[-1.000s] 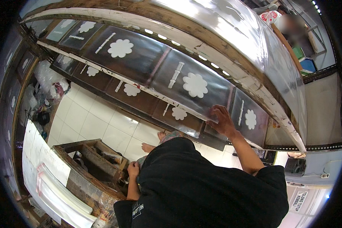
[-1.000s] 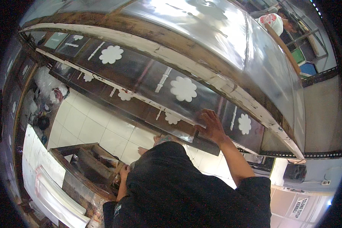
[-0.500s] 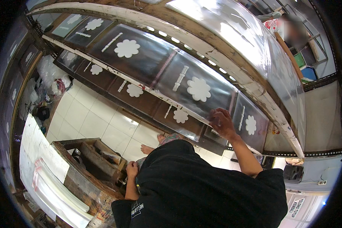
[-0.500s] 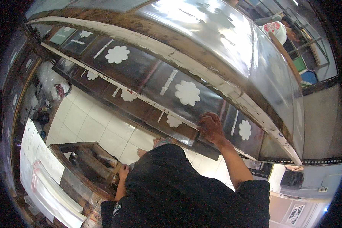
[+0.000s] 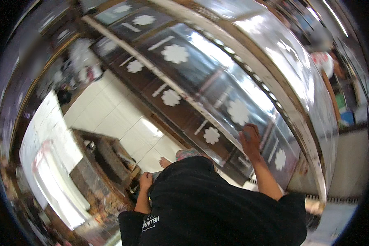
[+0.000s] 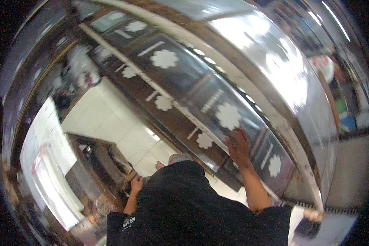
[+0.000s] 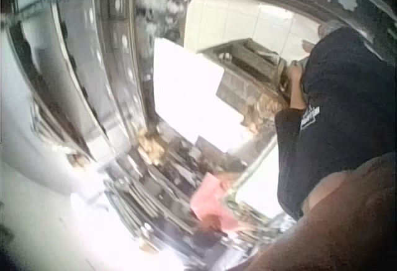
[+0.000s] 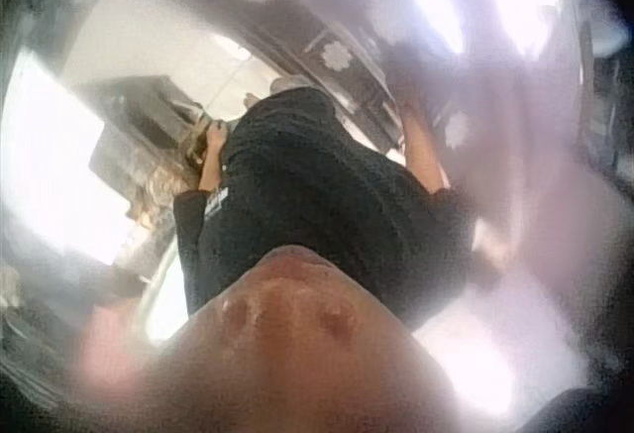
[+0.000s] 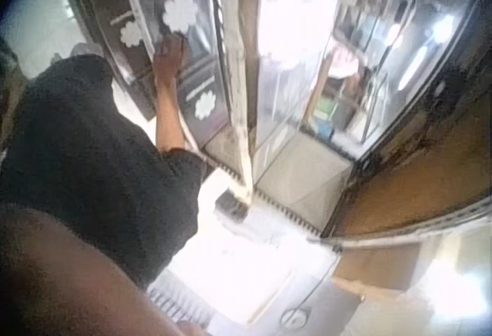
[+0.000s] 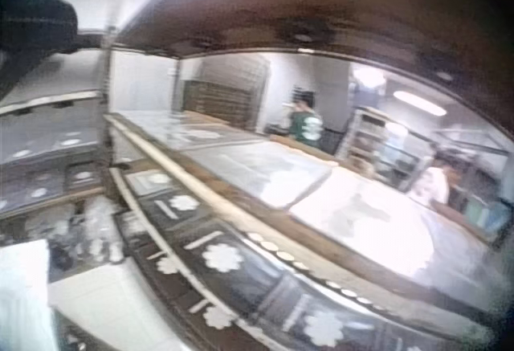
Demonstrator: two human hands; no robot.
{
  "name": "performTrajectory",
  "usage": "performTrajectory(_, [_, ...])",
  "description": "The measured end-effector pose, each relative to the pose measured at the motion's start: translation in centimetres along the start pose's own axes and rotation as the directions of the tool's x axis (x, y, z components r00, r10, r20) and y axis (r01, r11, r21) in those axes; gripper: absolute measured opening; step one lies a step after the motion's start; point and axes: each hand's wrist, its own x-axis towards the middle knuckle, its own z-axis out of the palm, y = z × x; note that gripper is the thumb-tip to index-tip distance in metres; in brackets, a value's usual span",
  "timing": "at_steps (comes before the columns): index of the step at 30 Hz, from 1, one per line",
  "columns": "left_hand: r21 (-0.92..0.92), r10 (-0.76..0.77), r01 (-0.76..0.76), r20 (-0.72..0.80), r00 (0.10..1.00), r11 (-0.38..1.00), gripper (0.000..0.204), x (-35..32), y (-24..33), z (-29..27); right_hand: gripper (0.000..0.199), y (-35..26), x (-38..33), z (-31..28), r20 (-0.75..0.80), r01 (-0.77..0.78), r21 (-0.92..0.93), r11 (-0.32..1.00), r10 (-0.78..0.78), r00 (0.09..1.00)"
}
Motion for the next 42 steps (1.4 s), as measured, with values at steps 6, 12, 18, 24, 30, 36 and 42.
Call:
performTrajectory(6, [-0.213,0.004,-0.041,-0.171,0.985,0.976,0.038,-0.4,3.9,-2.0,0.012,-6.5,4.5,6.3,-0.05,0.088,0.445,0.891,-0.073,0.996])
performTrajectory(12, [-0.302,0.012,-0.172,-0.466,0.884,0.938,0.034,-1.4,9.7,-5.9,0.009,-19.0,7.9,15.5,0.306,0.181,0.731,0.658,-0.552,0.776])
performTrajectory(18, [-0.424,-0.132,-0.239,-0.68,0.722,0.874,0.031,-5.7,14.3,-13.0,0.02,-28.5,8.8,20.2,0.492,0.12,0.826,0.55,-0.81,0.319])
performTrajectory(24, [-0.224,-0.204,-0.048,-0.941,0.271,0.973,0.027,-9.5,14.7,-17.9,0.03,-31.3,11.0,26.8,0.641,0.126,0.762,0.635,-0.767,-0.016])
performTrajectory(30, [-0.087,-0.14,0.275,-0.974,0.18,0.958,0.046,-9.2,11.6,-21.9,0.036,-30.3,13.1,33.9,0.713,0.152,0.699,0.699,-0.697,-0.071])
performTrajectory(36, [0.005,-0.144,0.522,-0.959,0.244,0.853,0.05,-8.0,8.7,-18.2,0.036,-28.8,12.1,37.6,0.551,0.274,0.817,0.508,-0.828,-0.108])
performTrajectory(42, [0.052,-0.141,0.621,-0.956,0.256,0.782,0.049,-6.7,8.9,-19.1,0.035,-27.9,14.4,33.5,0.674,0.095,0.723,0.684,-0.729,0.12])
